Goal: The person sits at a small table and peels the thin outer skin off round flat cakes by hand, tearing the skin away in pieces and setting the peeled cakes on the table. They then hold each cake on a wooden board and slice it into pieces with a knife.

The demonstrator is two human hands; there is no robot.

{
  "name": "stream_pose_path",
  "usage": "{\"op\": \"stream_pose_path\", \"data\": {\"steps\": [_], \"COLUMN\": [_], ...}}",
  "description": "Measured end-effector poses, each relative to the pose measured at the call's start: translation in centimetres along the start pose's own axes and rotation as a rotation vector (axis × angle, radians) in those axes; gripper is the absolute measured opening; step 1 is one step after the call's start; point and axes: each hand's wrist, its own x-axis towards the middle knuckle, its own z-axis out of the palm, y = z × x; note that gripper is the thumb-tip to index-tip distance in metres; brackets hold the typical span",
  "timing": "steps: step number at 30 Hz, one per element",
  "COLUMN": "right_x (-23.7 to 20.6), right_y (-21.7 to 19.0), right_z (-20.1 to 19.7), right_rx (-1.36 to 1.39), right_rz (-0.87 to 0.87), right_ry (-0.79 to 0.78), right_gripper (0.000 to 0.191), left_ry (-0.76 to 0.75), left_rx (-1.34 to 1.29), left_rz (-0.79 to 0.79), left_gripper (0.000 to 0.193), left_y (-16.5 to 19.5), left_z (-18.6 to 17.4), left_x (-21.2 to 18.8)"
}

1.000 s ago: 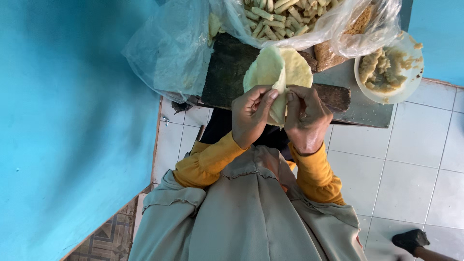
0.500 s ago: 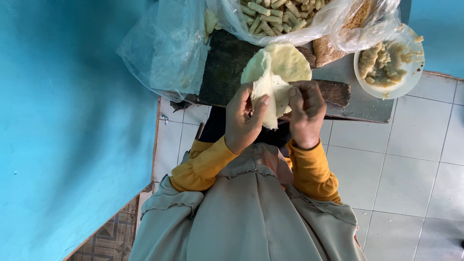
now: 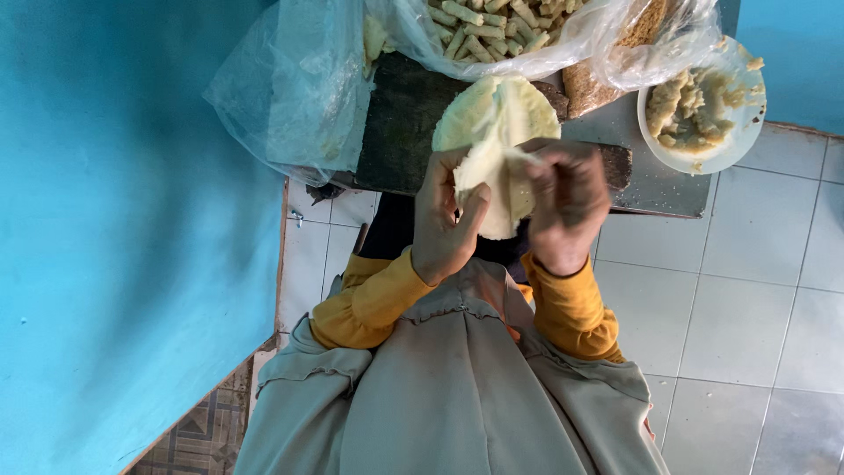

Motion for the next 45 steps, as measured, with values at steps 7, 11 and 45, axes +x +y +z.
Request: {"op": "stream_pose_path", "data": {"steps": [7,11,45], "right_x": [0.6,1.5,1.3], "right_y": [0.3,1.1,4.9], "right_z": [-0.1,-0.8,-2.7], "right_rx": [-0.079,0.451,0.215], "right_rz": [0.008,0.342,0.281], "right_ry": [-0.068,0.057,0.188], "right_gripper": [0.014,0.018,0.023], "left_ry": [0.155,0.212,0.217], "left_rx": [0.020,0.026,-0.141], "left_rz": [-0.292,-0.187,-0.149], "left_gripper": [0.040,0.037,0.030], "left_y": [-2.6,-3.1,-4.0], "left_z": [-0.9,-1.1,-1.4], "left_x": [0.3,-0.2,-0.4]}}
